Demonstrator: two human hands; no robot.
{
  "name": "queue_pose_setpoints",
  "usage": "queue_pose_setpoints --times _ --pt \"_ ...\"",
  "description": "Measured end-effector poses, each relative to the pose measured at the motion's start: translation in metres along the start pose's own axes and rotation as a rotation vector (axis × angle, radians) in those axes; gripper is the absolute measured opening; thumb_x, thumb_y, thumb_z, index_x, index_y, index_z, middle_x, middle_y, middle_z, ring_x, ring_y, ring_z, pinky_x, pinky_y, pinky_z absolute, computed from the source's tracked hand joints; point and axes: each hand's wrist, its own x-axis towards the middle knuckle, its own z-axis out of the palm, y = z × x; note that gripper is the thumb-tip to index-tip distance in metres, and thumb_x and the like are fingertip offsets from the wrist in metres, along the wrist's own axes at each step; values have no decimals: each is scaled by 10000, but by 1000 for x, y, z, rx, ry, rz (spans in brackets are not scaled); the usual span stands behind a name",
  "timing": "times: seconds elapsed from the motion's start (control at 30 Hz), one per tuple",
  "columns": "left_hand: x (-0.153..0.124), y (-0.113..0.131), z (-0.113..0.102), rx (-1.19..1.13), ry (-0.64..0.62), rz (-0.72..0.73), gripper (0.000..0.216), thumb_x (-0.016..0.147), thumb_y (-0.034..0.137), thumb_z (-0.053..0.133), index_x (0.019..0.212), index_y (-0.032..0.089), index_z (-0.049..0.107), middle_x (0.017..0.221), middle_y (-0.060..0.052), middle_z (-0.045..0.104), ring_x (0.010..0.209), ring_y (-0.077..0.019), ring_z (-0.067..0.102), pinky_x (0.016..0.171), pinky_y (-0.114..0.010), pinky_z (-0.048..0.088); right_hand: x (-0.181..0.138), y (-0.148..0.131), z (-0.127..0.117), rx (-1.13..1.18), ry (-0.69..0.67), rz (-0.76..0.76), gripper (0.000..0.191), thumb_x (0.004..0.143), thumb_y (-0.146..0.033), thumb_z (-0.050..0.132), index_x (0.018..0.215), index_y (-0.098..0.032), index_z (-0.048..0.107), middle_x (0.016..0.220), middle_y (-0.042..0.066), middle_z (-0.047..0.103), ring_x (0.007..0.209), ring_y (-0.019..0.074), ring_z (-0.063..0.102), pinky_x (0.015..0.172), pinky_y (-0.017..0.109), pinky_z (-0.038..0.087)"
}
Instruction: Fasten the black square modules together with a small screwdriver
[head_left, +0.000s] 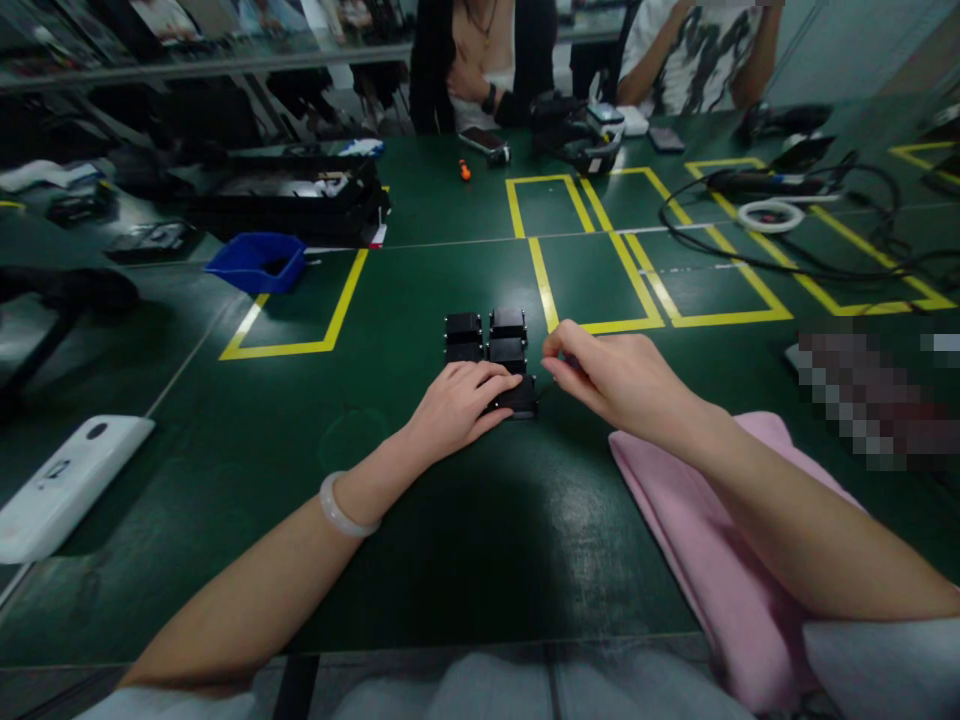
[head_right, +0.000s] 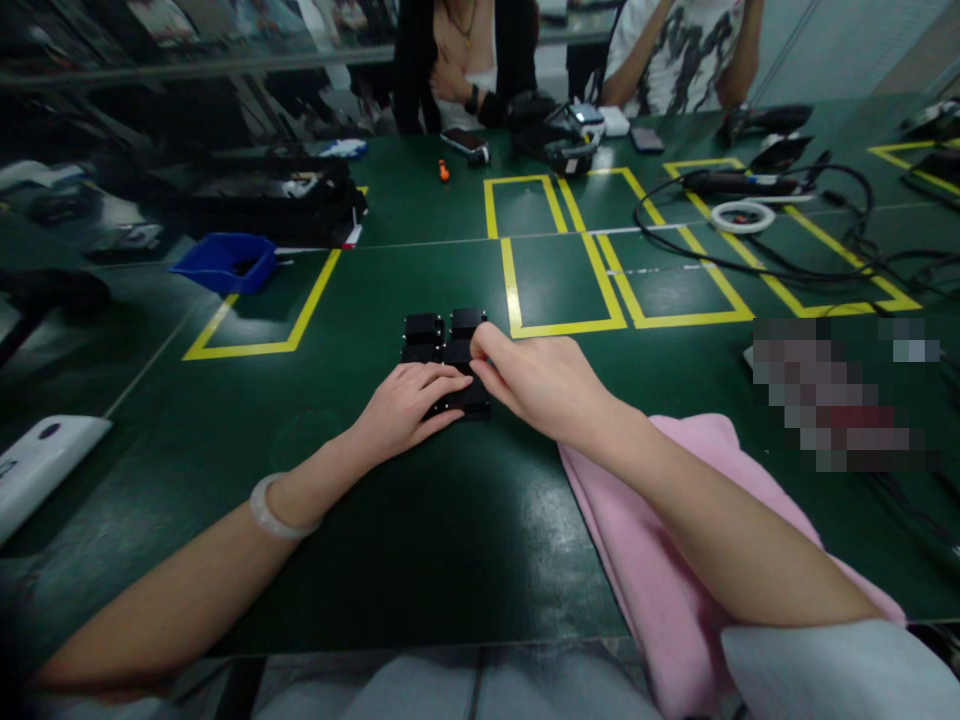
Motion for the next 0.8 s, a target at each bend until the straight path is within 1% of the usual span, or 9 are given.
queue_pose_setpoints --times 0.07,0.13,0.3,0.43,0.5,0.67,0.8 --pt "0 0 0 -3 1 0 369 950 338 522 1285 187 502 1242 -94 580 1123 -239 543 931 -384 403 0 -1 0 17 8 4 237 949 -300 361 1071 -165 513 718 -3 636 584 151 580 513 247 260" --pt "0 0 -1 -5 1 0 369 951 340 519 1286 186 501 1244 -95 580 1122 -238 544 929 -383 404 0 -1 -1 31 16 1 229 939 -280 368 1082 -165 504 721 -7 631 582 145 572 517 245 266" --pt "0 1 -2 -6 -3 -4 361 952 338 514 1280 187 508 1237 -98 584 1112 -237 550 927 -384 405 1 1 -1 5 7 12 289 967 -393 343 1014 -177 529 700 3 635 587 152 570 523 245 260" --pt "0 1 -2 -10 -6 -6 359 954 338 509 1282 191 507 1235 -97 585 1112 -240 552 920 -385 407 1 0 -1 10 5 19 243 949 -303 347 1065 -168 512 709 3 633 578 144 560 521 242 257" --pt "0 1 -2 -11 -4 -6 361 954 343 509 1280 191 506 1234 -98 586 1111 -242 552 918 -386 408 1 0 -2 30 10 11 236 943 -288 350 1077 -168 502 710 0 629 579 140 556 523 240 258" --pt "0 1 -2 -8 -7 -4 354 955 340 507 1275 189 510 1236 -101 585 1110 -241 552 917 -384 405 2 0 -2 12 -14 18 300 968 -397 335 1027 -174 528 686 6 631 579 152 564 527 243 258" --pt "1 1 -2 -6 -2 -3 364 952 347 514 1278 188 509 1233 -92 587 1114 -235 547 924 -377 401 1 -1 -2 38 -6 26 254 946 -298 350 1100 -162 499 744 13 649 607 149 579 536 243 271"
